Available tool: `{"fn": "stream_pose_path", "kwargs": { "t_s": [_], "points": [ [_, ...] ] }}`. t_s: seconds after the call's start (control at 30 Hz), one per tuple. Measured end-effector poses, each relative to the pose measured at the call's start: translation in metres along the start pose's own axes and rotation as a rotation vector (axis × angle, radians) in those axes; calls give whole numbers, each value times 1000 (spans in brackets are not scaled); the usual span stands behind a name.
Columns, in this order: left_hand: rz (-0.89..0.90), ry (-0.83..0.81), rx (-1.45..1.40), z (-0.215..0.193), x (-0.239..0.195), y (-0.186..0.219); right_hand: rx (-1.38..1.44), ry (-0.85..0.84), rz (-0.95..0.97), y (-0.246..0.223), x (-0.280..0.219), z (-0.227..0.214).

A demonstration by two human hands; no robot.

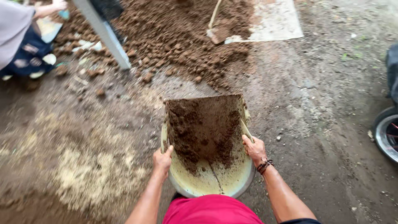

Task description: The person uses a small hand hoe to scoop soil from a large pile into a white basin. They repeatedly fill the basin, carry it to a nearby spot, and dump the soil onto a growing pile before returning to refill the basin.

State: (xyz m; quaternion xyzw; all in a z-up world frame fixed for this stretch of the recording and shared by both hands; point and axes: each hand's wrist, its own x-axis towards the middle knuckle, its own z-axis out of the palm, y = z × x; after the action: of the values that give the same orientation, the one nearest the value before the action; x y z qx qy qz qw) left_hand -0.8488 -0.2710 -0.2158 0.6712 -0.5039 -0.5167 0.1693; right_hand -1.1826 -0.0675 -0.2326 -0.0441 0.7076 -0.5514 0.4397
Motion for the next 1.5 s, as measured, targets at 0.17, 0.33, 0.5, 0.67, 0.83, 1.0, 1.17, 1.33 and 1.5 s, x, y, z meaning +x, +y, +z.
{"fn": "stream_pose_path", "kwargs": {
  "t_s": [0.17, 0.33, 0.5, 0.67, 0.83, 1.0, 1.17, 1.33, 1.5],
  "points": [
    [-101, -151, 74, 106, 62, 65, -61, 121, 41, -47, 71, -52],
    [30, -305, 117, 209, 118, 153, -73, 266, 58, -100, 126, -105],
    [132, -415, 124, 291, 155, 213, 127, 370, 57, -113, 171, -164],
    [102, -472, 39, 392, 194, 254, 213, 391, -9, -126, 251, -228],
    [62, -384, -7, 504, 222, 313, 88, 350, -58, -204, 378, -302],
    [46, -306, -76, 570, 226, 356, 50, 237, -53, -272, 459, -354],
    [-31, -242, -98, 643, 260, 391, -42, 198, -48, -322, 561, -382],
    [-69, -261, -85, 754, 331, 448, -71, 211, -50, -373, 675, -420],
    [-49, -342, 15, 863, 398, 552, -100, 300, 23, -443, 770, -464]
  ]
}}
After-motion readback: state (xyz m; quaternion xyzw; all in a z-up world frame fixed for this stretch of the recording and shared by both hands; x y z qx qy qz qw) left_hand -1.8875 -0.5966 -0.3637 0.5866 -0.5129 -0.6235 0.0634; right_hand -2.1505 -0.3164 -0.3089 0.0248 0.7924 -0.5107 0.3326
